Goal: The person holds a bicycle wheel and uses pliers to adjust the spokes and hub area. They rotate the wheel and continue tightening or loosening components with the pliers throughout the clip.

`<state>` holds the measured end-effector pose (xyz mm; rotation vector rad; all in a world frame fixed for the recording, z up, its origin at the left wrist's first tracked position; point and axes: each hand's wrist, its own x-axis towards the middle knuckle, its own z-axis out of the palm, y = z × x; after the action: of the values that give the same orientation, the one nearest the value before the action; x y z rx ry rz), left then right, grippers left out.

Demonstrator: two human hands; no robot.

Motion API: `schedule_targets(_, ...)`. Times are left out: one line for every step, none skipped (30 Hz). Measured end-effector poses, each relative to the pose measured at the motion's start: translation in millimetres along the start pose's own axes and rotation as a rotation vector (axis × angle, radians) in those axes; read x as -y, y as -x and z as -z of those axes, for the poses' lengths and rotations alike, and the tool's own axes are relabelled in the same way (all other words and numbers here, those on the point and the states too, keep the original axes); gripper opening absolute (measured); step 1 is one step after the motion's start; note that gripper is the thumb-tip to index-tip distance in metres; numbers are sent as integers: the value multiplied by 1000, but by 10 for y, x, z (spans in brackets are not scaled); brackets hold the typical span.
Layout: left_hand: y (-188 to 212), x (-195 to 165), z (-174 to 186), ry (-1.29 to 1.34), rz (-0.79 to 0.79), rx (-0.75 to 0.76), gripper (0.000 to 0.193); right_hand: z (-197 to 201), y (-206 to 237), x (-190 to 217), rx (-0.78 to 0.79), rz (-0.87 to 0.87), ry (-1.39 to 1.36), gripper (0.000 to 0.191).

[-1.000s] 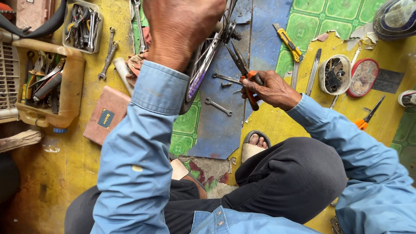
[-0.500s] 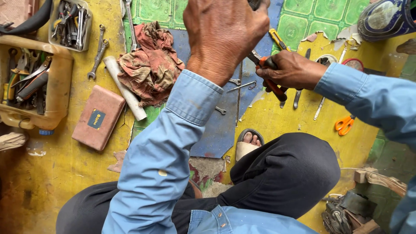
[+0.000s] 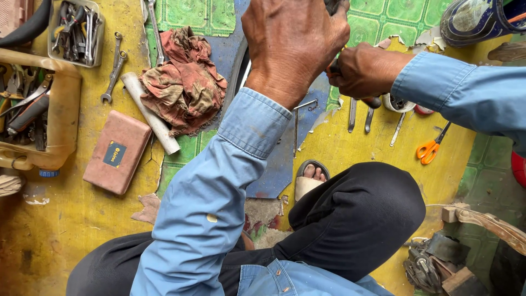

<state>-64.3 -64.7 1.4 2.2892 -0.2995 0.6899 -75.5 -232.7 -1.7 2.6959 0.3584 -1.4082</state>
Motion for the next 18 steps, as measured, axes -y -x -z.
schedule_targets(13,21,-14,-9,-27,2,30,-4,3,13,-34,7,45,35)
schedule_targets(19,46,-35,-19,-56,0,29,-4,2,21,-72,14,93,32)
schedule_targets(27,81,-50,-31,-86,-4,28,-4,6,24,-80,10,82,33)
schedule_targets(34,117,-67,-102,-170,-9,23,0,10,24,-86,6,70,35)
schedule_targets(52,144,-82,-171,-252,-12,19,5,16,25,-87,1,58,36)
schedule_targets(64,172,-99,-240,-335,-17,14,14,25,25,-93,3,74,36)
schedule_targets(70,196,-117,-241,-359,-33,11,27,31,34,-100,4,91,35)
schedule_targets(76,215,-133,-241,-383,-47,8,43,40,44,-105,6,106,35)
schedule_targets(80,231,-146,-241,-406,-62,6,58,53,61,-97,-16,129,34)
schedule_targets(81,241,-157,-282,-435,-68,5,74,63,86,-90,-37,152,34)
schedule_targets(82,248,-161,-323,-464,-72,6,91,78,109,-82,-59,175,33)
schedule_targets(78,244,-167,-365,-492,-76,7,110,90,131,-88,-54,183,32)
schedule_targets(77,231,-171,-348,-474,-73,5,129,100,152,-96,-50,192,31)
schedule_targets(71,210,-176,-332,-456,-71,7,148,108,166,-104,-45,200,31)
schedule_targets(68,181,-181,-316,-438,-68,10,163,103,184,-107,-45,180,29)
schedule_targets(62,147,-190,-245,-316,-31,16,178,93,193,-108,-46,159,27)
schedule_targets(55,108,-201,-174,-193,5,22,183,86,196,-109,-47,139,26)
schedule_targets(50,74,-211,-103,-71,40,27,186,74,192,-119,-24,202,25)
